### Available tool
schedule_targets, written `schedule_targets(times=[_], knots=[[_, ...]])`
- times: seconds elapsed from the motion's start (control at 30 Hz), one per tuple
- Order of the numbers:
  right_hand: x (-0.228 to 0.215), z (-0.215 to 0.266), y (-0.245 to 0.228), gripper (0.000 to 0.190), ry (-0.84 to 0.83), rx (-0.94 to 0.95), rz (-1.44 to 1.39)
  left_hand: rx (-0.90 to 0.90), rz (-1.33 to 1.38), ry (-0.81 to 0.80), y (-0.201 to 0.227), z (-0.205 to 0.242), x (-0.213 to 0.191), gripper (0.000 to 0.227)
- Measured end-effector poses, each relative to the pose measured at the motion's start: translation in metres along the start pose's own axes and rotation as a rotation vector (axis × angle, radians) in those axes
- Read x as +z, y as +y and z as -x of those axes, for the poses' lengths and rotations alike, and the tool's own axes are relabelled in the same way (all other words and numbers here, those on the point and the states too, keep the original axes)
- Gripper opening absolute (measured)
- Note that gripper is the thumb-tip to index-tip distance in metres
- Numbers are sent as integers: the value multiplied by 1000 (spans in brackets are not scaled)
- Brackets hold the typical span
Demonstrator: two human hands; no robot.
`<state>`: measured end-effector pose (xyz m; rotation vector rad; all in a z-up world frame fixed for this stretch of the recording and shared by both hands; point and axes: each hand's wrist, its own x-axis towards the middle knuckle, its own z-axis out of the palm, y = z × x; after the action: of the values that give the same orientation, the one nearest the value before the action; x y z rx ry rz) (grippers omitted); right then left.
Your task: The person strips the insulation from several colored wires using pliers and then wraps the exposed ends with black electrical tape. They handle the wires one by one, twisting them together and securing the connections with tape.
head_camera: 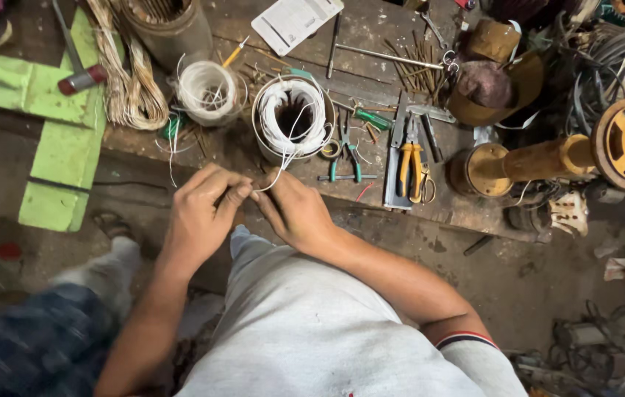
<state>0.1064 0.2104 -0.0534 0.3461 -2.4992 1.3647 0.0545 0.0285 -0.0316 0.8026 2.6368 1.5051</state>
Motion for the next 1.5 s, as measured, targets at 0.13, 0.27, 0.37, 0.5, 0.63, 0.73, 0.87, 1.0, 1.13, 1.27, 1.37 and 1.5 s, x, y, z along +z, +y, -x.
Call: schedule_targets(times=[0.13,0.27,0.37,0.5,0.63,0.73,0.87,1.0,1.13,1.27,1.37,1.5], knots=[[1,12,4,16,5,-12,45,44,-21,75,-1,6,12,21],[-6,14,29,19,-238,291,-374,37,25,62,-3,13,26,20],[-24,22,59,21,-534,268,-459,103,22,13,3,25,36,15],[-52,56,89,17,-730,-52,-605,28,-102,202,2,24,36,16],[-52,62,132,22,-407,275,101,5,-69,138,-17,16,1,15],[-31,57,179,31,-122,174,791,-76,23,-13,-19,33,-6,16],[-9,45,231,43,45,106,1010,50,-107,-108,-24,34,-19,39],[-11,57,221,30,200,324,551,137,-87,-99,-31,36,-31,37],[-16,104,140,26,256,768,-457,224,-41,6,-29,50,-39,29],[4,125,51,24,285,589,-720,302,79,18,-20,50,-39,18],[24,114,1,21,199,481,-661,267,224,-129,-16,46,-37,25],[38,93,-44,19,159,391,-292,224,262,-227,-20,46,-40,21]])
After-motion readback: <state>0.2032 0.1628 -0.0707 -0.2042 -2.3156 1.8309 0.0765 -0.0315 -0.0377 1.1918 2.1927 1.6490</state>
